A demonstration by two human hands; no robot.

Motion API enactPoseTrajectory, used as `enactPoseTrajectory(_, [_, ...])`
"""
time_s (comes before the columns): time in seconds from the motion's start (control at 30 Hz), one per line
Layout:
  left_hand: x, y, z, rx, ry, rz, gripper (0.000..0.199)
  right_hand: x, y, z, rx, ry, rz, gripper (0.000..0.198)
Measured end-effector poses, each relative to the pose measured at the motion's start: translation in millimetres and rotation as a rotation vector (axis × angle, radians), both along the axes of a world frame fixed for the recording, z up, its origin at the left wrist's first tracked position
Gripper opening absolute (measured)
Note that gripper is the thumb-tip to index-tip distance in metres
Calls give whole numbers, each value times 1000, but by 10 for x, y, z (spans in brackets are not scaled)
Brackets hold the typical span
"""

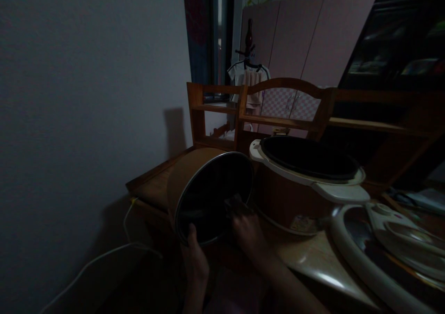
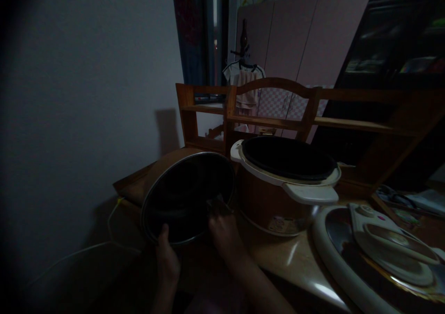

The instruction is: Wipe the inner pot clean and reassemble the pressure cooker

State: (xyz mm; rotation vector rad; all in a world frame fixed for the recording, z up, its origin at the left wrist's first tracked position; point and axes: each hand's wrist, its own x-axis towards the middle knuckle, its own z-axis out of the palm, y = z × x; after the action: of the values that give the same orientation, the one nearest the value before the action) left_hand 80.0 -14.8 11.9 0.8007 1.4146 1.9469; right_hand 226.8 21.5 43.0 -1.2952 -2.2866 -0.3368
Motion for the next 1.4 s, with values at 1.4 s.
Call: enactPoseTrajectory(1.4, [-14,14,205,-88,-149,18,68,-106,-59,-14,-225,18,97,50])
